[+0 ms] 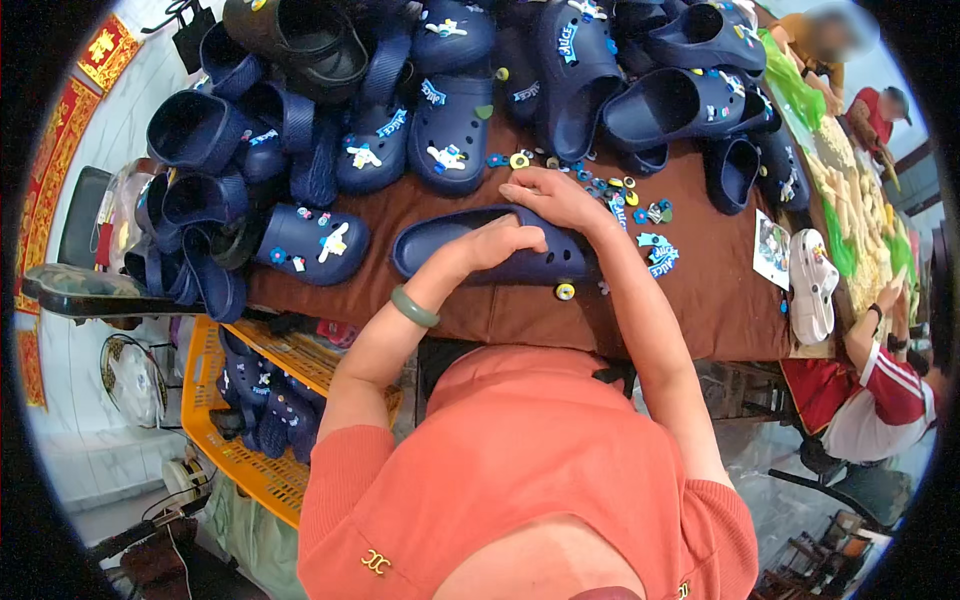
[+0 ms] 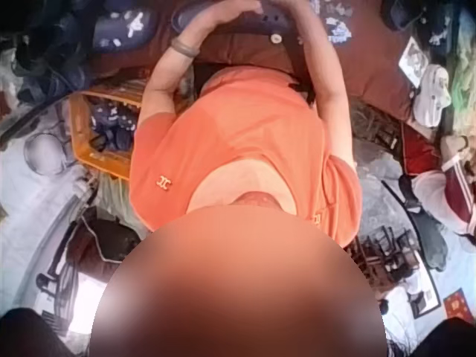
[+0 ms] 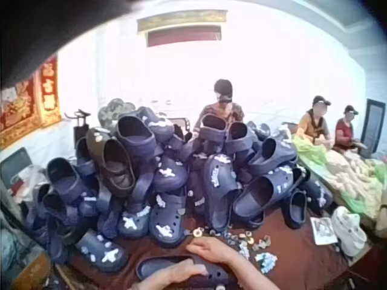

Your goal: Attaching decorative charms and buttons to rubber clog-style shoes.

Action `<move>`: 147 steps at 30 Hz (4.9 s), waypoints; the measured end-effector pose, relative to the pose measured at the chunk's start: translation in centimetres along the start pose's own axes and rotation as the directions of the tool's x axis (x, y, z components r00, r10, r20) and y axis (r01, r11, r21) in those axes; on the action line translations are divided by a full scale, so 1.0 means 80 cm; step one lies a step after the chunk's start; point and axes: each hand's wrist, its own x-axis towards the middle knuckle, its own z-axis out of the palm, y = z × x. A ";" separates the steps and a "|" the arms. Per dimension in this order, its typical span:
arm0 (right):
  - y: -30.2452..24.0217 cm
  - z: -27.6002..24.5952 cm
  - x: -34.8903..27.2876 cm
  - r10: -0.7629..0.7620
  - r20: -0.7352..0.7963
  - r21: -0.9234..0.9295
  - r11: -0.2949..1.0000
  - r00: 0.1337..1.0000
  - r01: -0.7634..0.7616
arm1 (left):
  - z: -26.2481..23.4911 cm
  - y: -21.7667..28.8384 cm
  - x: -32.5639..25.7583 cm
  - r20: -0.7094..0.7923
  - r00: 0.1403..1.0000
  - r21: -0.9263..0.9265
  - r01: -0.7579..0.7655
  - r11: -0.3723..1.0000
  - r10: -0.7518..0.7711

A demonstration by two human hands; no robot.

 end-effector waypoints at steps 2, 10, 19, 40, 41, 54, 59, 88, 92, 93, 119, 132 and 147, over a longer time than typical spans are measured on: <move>0.001 -0.002 0.008 0.111 0.077 -0.012 0.994 0.991 -0.111 | 0.000 0.000 0.001 -0.006 0.996 -0.007 -0.087 0.996 0.087; 0.003 0.002 0.009 0.140 0.063 -0.076 0.988 0.988 -0.135 | -0.006 -0.009 0.001 0.004 0.992 0.075 -0.127 0.989 0.127; -0.003 -0.002 0.003 0.114 0.057 0.003 0.993 0.992 -0.115 | -0.006 -0.005 0.001 0.039 0.980 0.117 -0.197 0.973 0.194; 0.003 -0.009 -0.008 0.124 0.189 0.120 0.982 0.974 -0.148 | -0.004 -0.011 0.007 0.050 0.991 0.069 -0.128 0.989 0.125; 0.003 -0.007 -0.010 0.115 0.175 0.131 0.982 0.978 -0.139 | -0.004 -0.012 0.007 0.051 0.993 0.074 -0.114 0.991 0.111; 0.002 -0.001 -0.021 -0.132 -0.057 -0.016 0.991 0.990 0.131 | -0.004 -0.009 0.002 0.061 0.984 0.236 -0.177 0.956 0.167; -0.010 0.001 -0.012 -0.060 -0.080 0.089 0.994 0.995 0.067 | -0.006 -0.003 -0.001 0.059 0.979 0.238 -0.202 0.950 0.194; -0.005 0.004 0.007 0.074 -0.016 -0.156 0.985 0.997 -0.076 | -0.005 -0.017 0.010 0.103 0.993 0.050 -0.058 0.997 0.052; -0.010 0.002 0.006 0.053 -0.030 -0.189 0.980 0.998 -0.058 | -0.004 -0.014 0.010 0.101 0.995 0.031 -0.030 0.999 0.027; -0.011 0.002 0.006 0.053 -0.044 -0.188 0.980 0.998 -0.060 | -0.004 -0.013 0.010 0.092 0.995 0.021 -0.046 0.999 0.044; 0.002 0.012 -0.003 -0.062 -0.600 -0.256 0.960 0.797 -0.118 | -0.002 -0.020 0.012 0.043 0.998 -0.100 -0.040 0.994 0.045; 0.064 -0.027 -0.073 0.458 -0.582 0.145 0.871 0.672 -0.469 | -0.027 -0.018 -0.064 -0.339 0.933 -0.229 0.038 0.973 -0.116; 0.062 -0.009 -0.067 0.595 -0.492 0.788 0.615 0.636 0.033 | 0.005 -0.003 -0.034 -0.154 0.983 -0.529 0.007 0.849 -0.104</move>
